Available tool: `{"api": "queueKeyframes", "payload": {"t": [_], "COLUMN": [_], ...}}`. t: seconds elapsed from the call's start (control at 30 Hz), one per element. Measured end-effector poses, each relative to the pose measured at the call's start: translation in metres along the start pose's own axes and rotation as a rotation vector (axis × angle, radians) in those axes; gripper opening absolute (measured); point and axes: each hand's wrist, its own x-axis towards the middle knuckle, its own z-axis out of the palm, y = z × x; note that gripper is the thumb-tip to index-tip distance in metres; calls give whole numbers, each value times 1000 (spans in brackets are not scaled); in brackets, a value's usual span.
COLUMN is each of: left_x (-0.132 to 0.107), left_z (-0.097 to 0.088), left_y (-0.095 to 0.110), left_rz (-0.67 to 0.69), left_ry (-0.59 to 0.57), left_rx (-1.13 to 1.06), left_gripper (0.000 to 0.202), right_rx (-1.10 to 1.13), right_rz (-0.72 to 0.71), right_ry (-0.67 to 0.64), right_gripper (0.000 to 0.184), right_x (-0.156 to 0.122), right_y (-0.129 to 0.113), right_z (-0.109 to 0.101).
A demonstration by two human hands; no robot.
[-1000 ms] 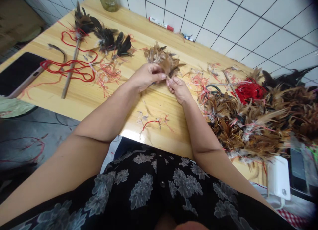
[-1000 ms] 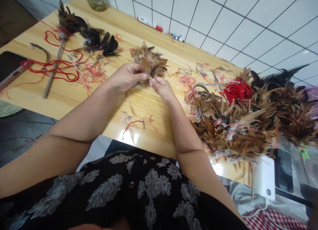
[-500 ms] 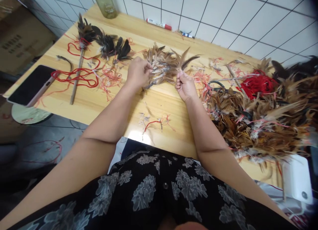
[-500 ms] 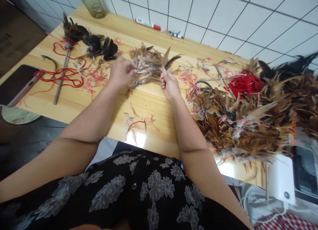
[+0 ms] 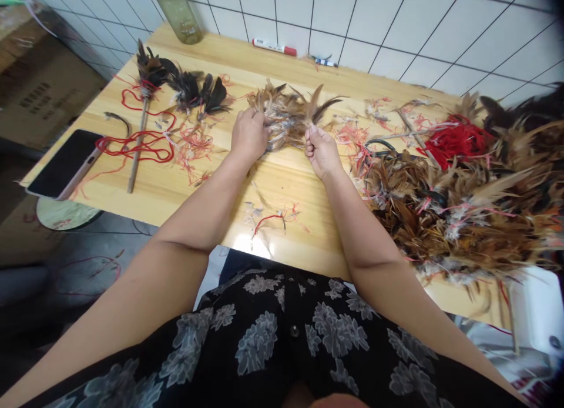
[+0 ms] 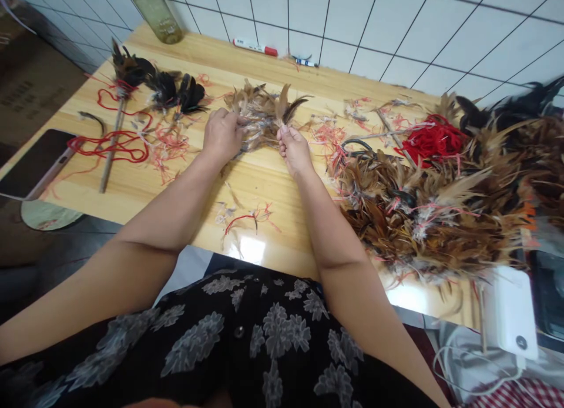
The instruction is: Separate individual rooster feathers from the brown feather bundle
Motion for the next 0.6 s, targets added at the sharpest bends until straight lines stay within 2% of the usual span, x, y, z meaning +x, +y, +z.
{"api": "queueKeyframes", "payload": {"t": [0.2, 0.4, 0.5, 0.6], "left_x": [2, 0, -5, -8], "left_z": [5, -1, -10, -16], "left_y": [-8, -2, 6, 9], "left_rz": [-19, -27, -111, -184], "left_ry": [-15, 12, -26, -85], "left_rx": [12, -27, -78, -225], "left_gripper": [22, 30, 30, 32], "right_rx": [-26, -66, -64, -93], "right_rz": [-14, -24, -36, -44], "right_ry": [0, 10, 0, -9], "right_gripper": [70, 71, 71, 71], "right_x": [2, 0, -3, -4], "right_y": [3, 3, 1, -1], "right_z": [-3, -1, 0, 0]}}
